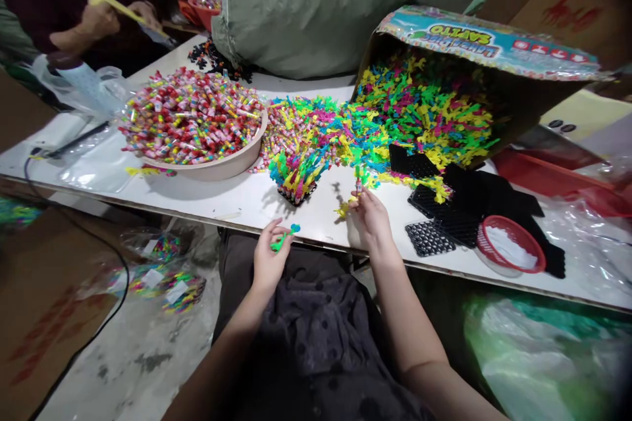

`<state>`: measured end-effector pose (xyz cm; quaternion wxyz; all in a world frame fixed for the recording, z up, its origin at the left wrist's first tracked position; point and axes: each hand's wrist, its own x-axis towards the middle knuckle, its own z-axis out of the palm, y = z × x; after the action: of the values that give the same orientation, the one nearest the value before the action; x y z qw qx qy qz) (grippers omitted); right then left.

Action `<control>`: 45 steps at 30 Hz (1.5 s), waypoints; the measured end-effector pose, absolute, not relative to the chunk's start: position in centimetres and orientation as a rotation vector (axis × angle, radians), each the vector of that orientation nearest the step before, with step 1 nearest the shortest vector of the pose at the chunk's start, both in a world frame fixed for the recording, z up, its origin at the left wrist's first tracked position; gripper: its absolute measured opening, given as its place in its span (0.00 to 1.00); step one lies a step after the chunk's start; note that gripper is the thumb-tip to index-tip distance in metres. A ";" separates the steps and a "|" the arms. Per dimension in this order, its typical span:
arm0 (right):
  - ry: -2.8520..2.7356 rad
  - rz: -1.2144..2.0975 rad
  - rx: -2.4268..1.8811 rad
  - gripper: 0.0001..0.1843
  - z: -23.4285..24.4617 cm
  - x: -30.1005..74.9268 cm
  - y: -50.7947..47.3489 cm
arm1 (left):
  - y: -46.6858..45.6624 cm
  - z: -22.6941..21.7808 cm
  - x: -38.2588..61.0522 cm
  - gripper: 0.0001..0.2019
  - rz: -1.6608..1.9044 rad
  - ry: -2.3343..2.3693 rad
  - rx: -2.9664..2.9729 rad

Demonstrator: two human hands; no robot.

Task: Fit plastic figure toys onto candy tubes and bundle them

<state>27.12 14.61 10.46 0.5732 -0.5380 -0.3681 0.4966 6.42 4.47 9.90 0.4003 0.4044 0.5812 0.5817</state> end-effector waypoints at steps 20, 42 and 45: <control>-1.454 0.800 -1.535 0.07 8.7 23.8 19.0 | 13.5 6.4 2.0 0.13 1.115 2.045 1.877; -1.957 0.142 -1.902 0.09 12.4 23.7 32.3 | 13.3 5.6 -3.2 0.17 1.195 2.056 1.662; -1.940 0.106 -1.832 0.14 12.6 23.3 33.0 | 13.7 5.1 -3.4 0.19 1.308 2.013 1.492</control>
<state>23.31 32.97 12.57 0.2333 -0.6671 -0.7064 0.0386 -3.37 13.74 5.15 0.1569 0.5214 0.7033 0.4571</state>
